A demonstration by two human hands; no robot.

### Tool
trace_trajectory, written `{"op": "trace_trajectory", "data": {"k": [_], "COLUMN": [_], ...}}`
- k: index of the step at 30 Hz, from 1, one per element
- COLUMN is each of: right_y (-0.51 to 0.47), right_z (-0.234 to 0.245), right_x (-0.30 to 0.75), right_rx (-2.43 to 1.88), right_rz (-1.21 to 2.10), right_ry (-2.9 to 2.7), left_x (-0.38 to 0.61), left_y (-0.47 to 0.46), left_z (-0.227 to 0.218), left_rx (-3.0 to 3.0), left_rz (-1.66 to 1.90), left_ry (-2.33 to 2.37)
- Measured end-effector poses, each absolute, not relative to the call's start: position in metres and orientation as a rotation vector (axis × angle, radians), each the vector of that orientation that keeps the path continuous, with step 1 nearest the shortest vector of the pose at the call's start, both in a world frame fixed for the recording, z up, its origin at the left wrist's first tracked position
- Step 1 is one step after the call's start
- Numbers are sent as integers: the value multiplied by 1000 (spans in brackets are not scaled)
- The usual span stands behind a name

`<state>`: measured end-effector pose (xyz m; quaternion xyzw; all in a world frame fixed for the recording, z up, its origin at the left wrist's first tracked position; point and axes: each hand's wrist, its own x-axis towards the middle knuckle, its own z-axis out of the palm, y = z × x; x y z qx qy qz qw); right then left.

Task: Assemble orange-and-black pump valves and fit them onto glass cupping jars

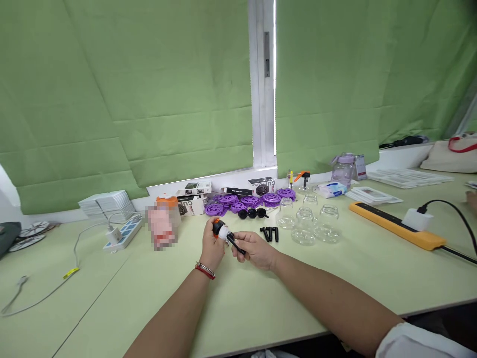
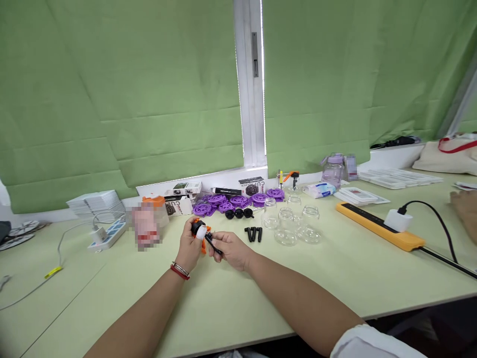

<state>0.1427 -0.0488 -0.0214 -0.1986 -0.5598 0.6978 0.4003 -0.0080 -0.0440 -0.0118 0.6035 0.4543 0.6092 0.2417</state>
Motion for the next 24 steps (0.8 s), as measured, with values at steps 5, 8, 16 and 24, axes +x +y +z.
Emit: {"op": "trace_trajectory", "data": {"k": [5,8,16,24], "right_y": [-46,-46,-44,-46], "right_z": [-19,-19,-19,-20], "right_x": [146,147,150,149], "right_rx": [-547,-549,-537,-639], "right_rz": [1733,1725,1815,1774], "right_ry": [-1423,-1451,-1329,-1339], "left_x": [-9,-11,-11,-4], "left_y": [-40,-37,-39,-45], "left_z": [-18,-23,-24,-32], "left_rx": [1648,1741,2095,2418], "left_rz": [1681,1701,1578,1362], "left_ry": [1272,1346,1365,1460]}}
